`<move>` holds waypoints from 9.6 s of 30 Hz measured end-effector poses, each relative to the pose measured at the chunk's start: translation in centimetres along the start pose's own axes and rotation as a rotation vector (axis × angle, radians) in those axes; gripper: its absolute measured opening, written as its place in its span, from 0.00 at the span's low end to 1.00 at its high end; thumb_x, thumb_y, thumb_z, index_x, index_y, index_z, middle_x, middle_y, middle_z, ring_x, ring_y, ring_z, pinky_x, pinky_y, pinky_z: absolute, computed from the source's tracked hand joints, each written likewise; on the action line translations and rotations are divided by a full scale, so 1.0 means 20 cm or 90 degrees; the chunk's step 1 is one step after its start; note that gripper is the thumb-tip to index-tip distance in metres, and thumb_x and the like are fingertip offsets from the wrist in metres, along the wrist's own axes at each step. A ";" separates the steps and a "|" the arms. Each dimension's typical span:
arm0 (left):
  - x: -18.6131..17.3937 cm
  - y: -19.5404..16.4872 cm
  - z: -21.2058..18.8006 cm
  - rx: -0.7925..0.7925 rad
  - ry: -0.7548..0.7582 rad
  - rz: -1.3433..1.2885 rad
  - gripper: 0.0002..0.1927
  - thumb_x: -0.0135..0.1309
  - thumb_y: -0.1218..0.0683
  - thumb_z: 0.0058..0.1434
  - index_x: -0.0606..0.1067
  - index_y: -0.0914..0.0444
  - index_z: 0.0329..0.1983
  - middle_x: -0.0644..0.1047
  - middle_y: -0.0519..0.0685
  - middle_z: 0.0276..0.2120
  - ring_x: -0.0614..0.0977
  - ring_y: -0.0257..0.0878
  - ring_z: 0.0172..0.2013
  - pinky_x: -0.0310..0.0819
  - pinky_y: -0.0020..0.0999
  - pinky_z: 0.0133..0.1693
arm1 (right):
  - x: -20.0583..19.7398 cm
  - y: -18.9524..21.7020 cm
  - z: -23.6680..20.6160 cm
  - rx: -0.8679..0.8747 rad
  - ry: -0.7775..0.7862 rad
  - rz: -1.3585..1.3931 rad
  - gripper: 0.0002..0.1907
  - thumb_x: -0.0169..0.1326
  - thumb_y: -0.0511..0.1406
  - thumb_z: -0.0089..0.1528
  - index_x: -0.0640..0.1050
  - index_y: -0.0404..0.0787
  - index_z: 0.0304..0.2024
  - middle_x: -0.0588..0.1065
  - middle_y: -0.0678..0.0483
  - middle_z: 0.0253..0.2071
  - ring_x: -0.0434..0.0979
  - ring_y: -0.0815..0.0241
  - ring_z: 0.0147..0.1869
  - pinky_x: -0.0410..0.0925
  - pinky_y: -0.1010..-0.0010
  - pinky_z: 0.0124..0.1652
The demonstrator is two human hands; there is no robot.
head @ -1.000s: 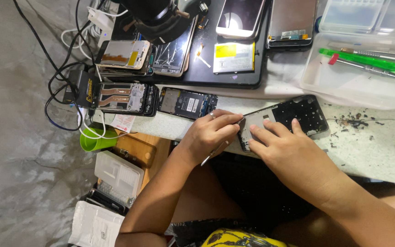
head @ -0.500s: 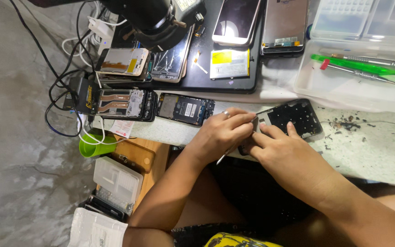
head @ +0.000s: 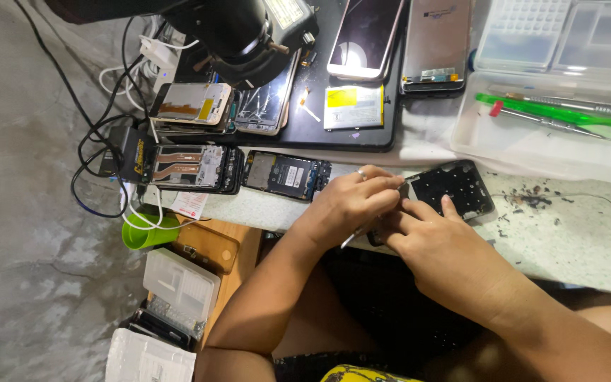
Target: The person uses a metal spudger to pry and separate the screen assembly from the smartphone chassis. They then lift the screen, disconnect a ribbon cable, and set the screen aside.
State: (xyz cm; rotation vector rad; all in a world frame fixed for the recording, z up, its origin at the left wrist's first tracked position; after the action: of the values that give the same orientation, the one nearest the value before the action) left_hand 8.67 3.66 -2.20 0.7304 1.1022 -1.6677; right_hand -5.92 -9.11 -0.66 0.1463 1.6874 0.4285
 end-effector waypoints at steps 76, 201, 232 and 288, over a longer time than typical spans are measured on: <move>0.09 0.02 0.10 0.036 0.013 0.028 0.10 0.60 0.60 0.55 0.74 0.64 0.40 0.79 0.53 0.49 0.81 0.51 0.51 0.80 0.41 0.48 | 0.06 0.01 -0.03 0.054 0.050 -0.010 0.31 0.52 0.30 0.54 0.72 0.45 0.62 0.70 0.51 0.60 0.65 0.48 0.69 0.58 0.27 0.58; 0.07 -0.05 0.07 -0.052 -0.171 -0.037 0.10 0.63 0.61 0.62 0.71 0.66 0.35 0.80 0.59 0.52 0.82 0.50 0.42 0.79 0.38 0.41 | 0.10 0.05 -0.04 -0.054 -0.179 -0.105 0.27 0.49 0.34 0.54 0.74 0.38 0.58 0.73 0.39 0.59 0.62 0.33 0.74 0.62 0.24 0.54; 0.00 -0.14 -0.02 -0.296 -0.119 0.076 0.03 0.55 0.64 0.62 0.72 0.67 0.36 0.74 0.56 0.35 0.77 0.56 0.39 0.73 0.47 0.41 | -0.06 -0.02 -0.05 0.020 -0.341 0.019 0.05 0.57 0.29 0.53 0.73 0.42 0.27 0.71 0.54 0.25 0.74 0.55 0.33 0.70 0.64 0.33; 0.05 -0.06 -0.01 -0.395 -0.122 0.027 0.03 0.62 0.58 0.55 0.79 0.61 0.31 0.78 0.50 0.31 0.82 0.49 0.35 0.77 0.42 0.38 | 0.01 0.02 -0.01 0.029 -0.149 -0.048 0.18 0.55 0.28 0.50 0.79 0.41 0.43 0.73 0.53 0.40 0.75 0.51 0.46 0.74 0.65 0.41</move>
State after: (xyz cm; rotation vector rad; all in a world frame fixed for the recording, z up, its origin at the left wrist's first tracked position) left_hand 7.18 3.66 -2.76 0.1882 1.3536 -1.2236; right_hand -6.23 -8.73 -0.76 0.1589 1.4679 0.3046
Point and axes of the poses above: each hand's wrist, its own z-axis towards the middle knuckle, its own x-axis out of the palm, y = z × x, the point moved 1 cm from there along z, towards the middle knuckle
